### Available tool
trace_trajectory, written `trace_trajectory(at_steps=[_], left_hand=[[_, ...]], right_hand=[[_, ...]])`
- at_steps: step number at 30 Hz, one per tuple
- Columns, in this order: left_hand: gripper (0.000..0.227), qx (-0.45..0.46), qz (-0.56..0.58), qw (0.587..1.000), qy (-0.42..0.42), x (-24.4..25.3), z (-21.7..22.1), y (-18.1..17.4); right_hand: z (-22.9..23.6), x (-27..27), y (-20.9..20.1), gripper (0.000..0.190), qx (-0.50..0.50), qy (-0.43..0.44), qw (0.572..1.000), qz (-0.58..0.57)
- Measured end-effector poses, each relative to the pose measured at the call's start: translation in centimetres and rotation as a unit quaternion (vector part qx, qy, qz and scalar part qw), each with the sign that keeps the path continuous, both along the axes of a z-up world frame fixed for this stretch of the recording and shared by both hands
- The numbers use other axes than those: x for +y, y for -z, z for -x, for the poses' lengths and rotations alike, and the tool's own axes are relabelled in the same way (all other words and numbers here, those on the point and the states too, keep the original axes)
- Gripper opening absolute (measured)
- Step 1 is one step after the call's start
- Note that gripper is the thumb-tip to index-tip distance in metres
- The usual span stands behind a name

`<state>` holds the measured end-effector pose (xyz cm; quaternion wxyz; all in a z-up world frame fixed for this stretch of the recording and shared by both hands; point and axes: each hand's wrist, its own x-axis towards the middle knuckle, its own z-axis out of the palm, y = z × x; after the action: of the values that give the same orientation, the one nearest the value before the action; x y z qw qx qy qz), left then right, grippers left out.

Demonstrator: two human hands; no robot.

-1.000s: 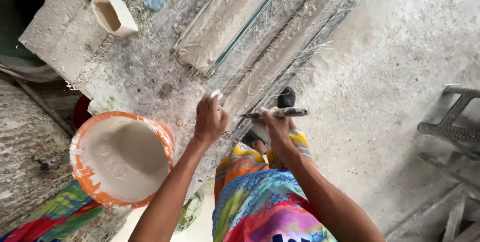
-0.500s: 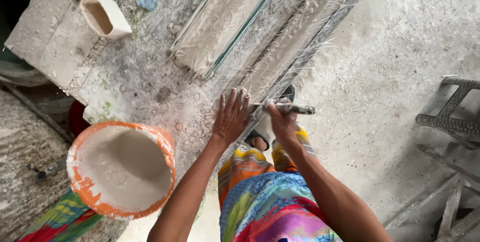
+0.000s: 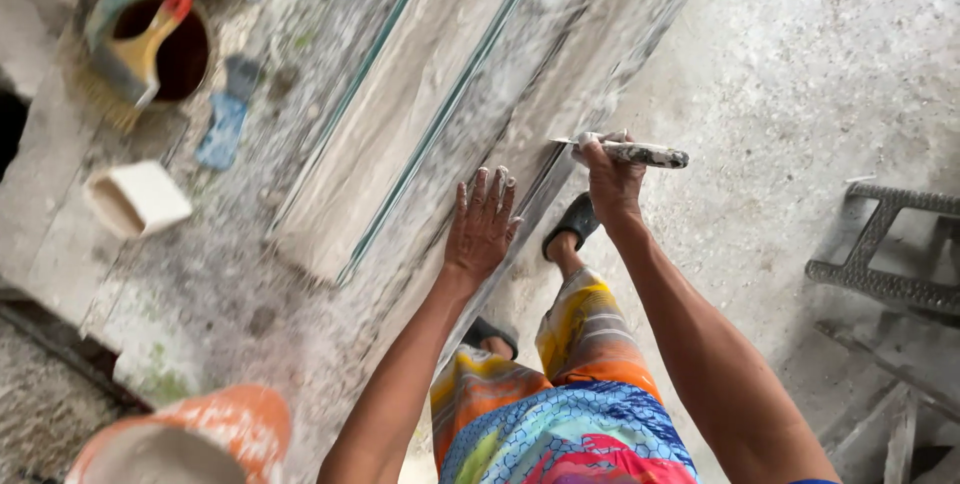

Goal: The person applies a white paste to a long, flat surface using a trowel, spreading it evenly across the material. They then use a blue plastic scraper to smooth the surface and remove excess paste.

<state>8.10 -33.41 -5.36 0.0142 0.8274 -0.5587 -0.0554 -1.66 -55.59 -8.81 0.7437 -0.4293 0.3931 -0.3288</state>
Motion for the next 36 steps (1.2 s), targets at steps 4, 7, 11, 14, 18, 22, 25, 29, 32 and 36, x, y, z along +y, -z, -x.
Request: trace_trajectory(at_steps=[4,7,11,14,18,22,25,29,32,36], left_hand=[[0.068,0.025,0.005,1.0,-0.015,-10.0,-1.8,0.7],[0.068,0.026,0.014,0.999,-0.016,-18.1,-3.6,1.0],[0.07,0.006,0.021,1.0,-0.019,-28.5,-6.0,2.6],[0.071,-0.007,0.023,1.0,-0.021,-36.2,-7.7,3.5],[0.073,0.019,0.057,0.998,-0.018,-45.7,-9.8,4.3],[0.073,0.02,0.063,0.998,-0.017,-55.7,-12.2,4.9],[0.074,0.037,0.05,0.998,-0.015,-62.8,-13.8,5.6],[0.075,0.048,0.061,0.997,-0.025,-71.9,-15.1,6.1],[0.076,0.022,0.041,0.999,-0.008,-81.8,-18.6,6.9],[0.072,0.038,0.005,0.999,-0.006,-89.2,-19.0,6.6]], right_hand=[[-2.0,-9.9,0.9,0.019,-0.021,-0.013,1.0,-0.009],[-3.2,-17.5,3.0,0.017,-0.048,0.0,0.999,0.019],[-5.8,-26.5,1.7,0.017,-0.036,-0.018,0.999,0.026],[-7.6,-33.1,1.0,0.019,-0.026,-0.007,1.0,0.007],[-9.3,-41.9,2.3,0.016,-0.012,-0.022,1.0,0.002],[-11.6,-51.7,2.6,0.015,-0.016,-0.027,0.999,0.003],[-13.0,-58.9,2.7,0.013,-0.011,-0.024,1.0,-0.005],[-13.3,-67.6,6.0,0.015,0.036,-0.032,0.998,0.038],[-16.5,-77.8,6.6,0.01,0.073,-0.068,0.99,0.1],[-18.1,-85.0,3.7,0.016,0.063,-0.036,0.996,0.049]])
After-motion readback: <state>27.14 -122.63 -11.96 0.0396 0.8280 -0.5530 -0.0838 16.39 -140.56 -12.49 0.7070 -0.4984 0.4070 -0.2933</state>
